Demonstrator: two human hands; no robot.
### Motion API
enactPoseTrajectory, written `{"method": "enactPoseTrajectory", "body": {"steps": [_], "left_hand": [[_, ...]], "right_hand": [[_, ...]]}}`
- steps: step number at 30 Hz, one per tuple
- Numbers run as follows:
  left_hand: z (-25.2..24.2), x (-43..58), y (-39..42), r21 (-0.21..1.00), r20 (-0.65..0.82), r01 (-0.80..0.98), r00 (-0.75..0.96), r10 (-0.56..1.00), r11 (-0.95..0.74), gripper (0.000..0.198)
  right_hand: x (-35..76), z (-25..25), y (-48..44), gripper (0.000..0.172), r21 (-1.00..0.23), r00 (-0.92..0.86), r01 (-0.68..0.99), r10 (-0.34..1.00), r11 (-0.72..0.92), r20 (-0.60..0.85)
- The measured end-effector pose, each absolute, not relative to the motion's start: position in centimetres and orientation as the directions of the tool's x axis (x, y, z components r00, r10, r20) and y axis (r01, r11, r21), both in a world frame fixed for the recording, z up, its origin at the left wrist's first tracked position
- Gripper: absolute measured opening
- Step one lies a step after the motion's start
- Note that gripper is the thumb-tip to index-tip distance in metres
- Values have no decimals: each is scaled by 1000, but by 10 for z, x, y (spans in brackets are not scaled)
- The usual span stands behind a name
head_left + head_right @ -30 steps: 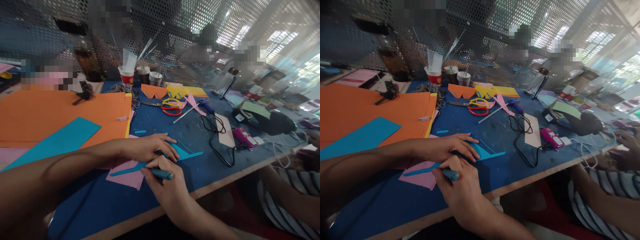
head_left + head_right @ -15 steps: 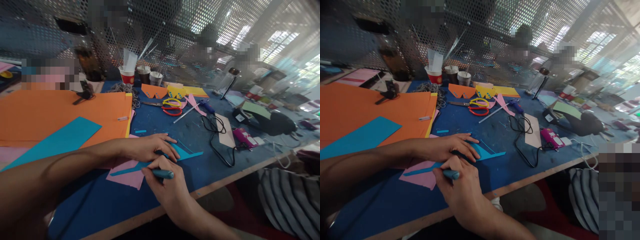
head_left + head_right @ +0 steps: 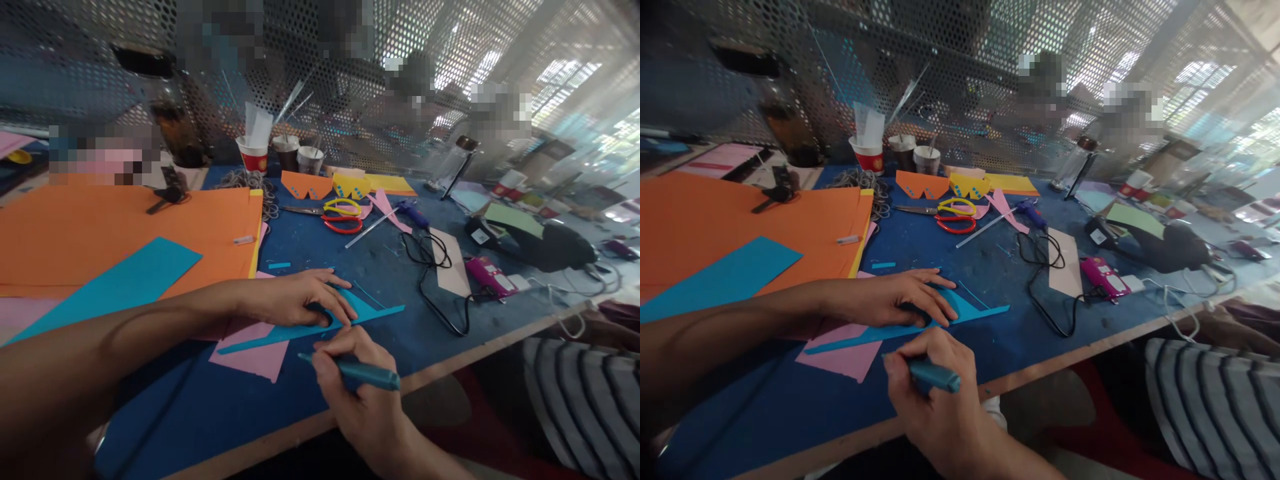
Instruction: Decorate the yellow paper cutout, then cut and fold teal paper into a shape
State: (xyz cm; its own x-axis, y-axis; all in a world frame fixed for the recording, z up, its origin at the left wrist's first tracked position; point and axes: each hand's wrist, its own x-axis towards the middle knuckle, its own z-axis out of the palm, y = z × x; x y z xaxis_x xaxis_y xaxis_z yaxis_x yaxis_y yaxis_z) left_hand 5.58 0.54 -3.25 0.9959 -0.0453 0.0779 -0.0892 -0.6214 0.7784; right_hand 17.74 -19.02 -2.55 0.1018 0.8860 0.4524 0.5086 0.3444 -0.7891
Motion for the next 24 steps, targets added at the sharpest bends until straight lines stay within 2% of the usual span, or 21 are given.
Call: {"method": "enactPoseTrajectory", "body": {"steps": [3,5,9,12,16,24], "left_hand": [[-30,56,5,780,69,-82,997,-45,-621,35],[-28,56,5,776,55,-74,997,-50,-626,35],[-25,55,5,771,34,-59,998,-51,-634,34],[-24,54,5,773,23,-50,998,-51,-633,34],[-23,54,4,777,19,-49,998,-54,-628,34],[-17,55,3,778,11,-38,999,-47,-627,34]], "right_hand": [[197,-28,-202,12,-753,142,539,840,378,524],[212,-32,-208,14,-776,234,521,815,355,530],[231,-40,-213,16,-855,406,464,803,229,436],[234,-45,-213,18,-899,493,384,777,209,392],[233,-48,-213,20,-920,502,302,779,248,375],[232,-51,-214,16,-888,506,272,729,372,461]]}}
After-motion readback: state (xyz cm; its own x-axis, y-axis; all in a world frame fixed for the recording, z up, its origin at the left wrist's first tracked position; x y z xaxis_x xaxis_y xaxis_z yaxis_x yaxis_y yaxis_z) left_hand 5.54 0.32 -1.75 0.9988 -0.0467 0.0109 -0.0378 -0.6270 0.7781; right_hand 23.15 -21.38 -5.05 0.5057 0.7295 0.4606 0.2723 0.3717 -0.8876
